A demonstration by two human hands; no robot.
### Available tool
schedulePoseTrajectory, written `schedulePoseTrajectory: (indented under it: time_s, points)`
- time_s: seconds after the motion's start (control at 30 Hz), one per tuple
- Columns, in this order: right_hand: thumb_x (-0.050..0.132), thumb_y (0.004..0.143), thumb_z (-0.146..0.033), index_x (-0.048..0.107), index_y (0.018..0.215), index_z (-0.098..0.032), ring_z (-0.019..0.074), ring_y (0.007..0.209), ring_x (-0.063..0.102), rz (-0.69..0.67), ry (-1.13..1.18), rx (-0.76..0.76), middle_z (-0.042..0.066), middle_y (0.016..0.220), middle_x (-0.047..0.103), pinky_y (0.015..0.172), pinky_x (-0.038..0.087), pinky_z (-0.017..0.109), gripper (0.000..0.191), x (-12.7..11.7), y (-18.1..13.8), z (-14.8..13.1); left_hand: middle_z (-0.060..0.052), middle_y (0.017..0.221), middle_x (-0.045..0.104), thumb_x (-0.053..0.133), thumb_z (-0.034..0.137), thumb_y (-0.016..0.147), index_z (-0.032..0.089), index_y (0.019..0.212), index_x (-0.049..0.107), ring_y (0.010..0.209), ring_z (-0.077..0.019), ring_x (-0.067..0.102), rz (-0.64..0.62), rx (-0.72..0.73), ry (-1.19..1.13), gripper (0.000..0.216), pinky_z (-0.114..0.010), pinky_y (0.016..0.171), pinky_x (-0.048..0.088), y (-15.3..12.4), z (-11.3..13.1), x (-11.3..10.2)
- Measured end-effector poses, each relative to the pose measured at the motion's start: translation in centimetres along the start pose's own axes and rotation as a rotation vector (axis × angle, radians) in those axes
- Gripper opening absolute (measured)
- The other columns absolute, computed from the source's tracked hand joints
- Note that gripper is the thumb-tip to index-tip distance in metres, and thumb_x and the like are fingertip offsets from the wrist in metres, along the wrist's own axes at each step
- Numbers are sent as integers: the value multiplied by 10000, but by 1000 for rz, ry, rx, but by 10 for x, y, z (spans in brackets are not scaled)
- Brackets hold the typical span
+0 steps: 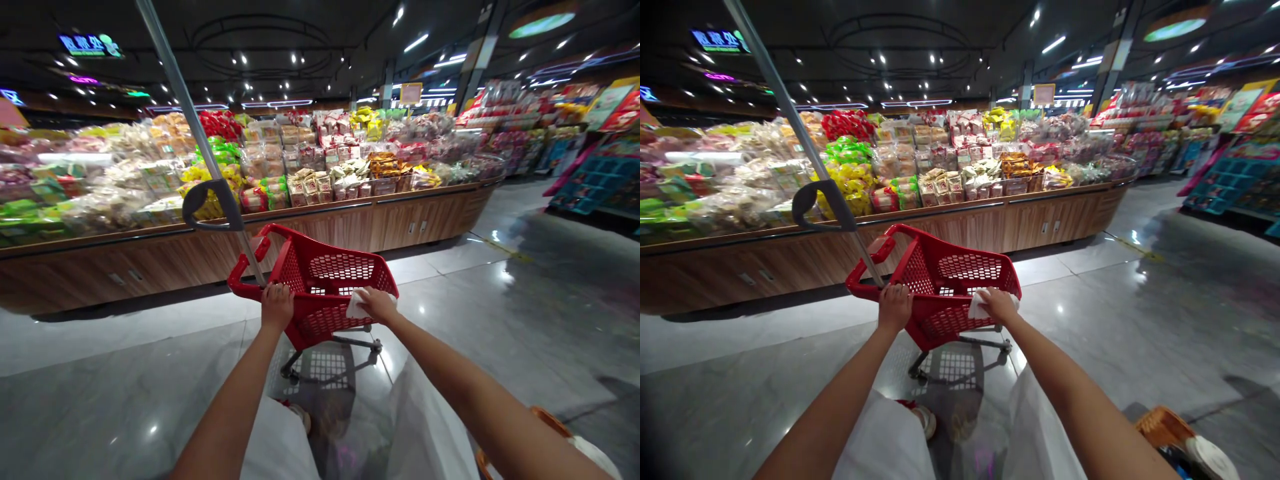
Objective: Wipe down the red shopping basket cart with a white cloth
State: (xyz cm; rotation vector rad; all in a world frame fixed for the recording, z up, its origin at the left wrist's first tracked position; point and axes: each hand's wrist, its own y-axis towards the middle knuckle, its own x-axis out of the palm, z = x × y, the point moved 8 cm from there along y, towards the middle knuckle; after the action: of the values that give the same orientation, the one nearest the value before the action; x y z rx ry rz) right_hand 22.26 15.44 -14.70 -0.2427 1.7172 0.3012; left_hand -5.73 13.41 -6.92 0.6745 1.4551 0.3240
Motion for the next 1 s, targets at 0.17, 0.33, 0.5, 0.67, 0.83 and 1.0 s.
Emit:
schedulePoseTrajectory:
  time_s: [0.17, 0.33, 0.5, 0.67, 0.83, 1.0]
  points:
    - [424, 971, -392, 416, 1383, -273, 238, 1061, 541, 34, 70, -72, 101, 1271, 528, 892, 371, 353, 429, -7, 17, -74, -135, 916, 617, 380, 262, 907, 162, 904, 600, 1001, -283, 538, 30, -36, 29, 242, -466, 1055, 326, 1, 13, -4]
    - [427, 967, -380, 386, 1388, -290, 239, 1065, 532, 155, 131, -149, 88, 1235, 541, 882, 383, 352, 433, -19, 39, -157, -129, 921, 628, 373, 288, 919, 181, 907, 607, 1000, -292, 540, 26, -6, -26, 258, -486, 1028, 342, -5, 15, -8]
    - [449, 952, -323, 499, 1287, -267, 218, 972, 586, 57, 77, -186, 75, 1138, 602, 796, 404, 301, 343, -9, 27, -121, -107, 997, 646, 399, 311, 929, 208, 934, 620, 1031, -271, 555, -26, 94, 13, 244, -452, 1004, 359, -12, 7, -11]
    - [460, 943, -293, 529, 1268, -255, 229, 993, 589, 0, -8, -79, 87, 1156, 606, 827, 393, 314, 335, 4, -7, -23, -112, 1028, 656, 413, 323, 925, 215, 947, 628, 1055, -269, 565, -41, 118, 1, 242, -454, 1007, 372, -5, -9, -7]
    - [469, 939, -273, 543, 1250, -222, 227, 1077, 541, 46, -20, 66, 94, 1133, 617, 967, 327, 348, 324, 4, -36, 35, -147, 1130, 649, 432, 403, 908, 182, 1031, 639, 1164, -296, 536, -68, 86, 22, 326, -496, 1064, 334, 16, -24, 5]
    - [420, 950, -223, 565, 1189, -192, 235, 1032, 544, 89, -37, 132, 118, 1109, 612, 962, 348, 346, 281, 8, -40, 10, -165, 1365, 533, 425, 413, 914, 153, 1193, 596, 1356, -317, 372, -77, 75, -62, 418, -538, 1119, 247, 18, 42, 24]
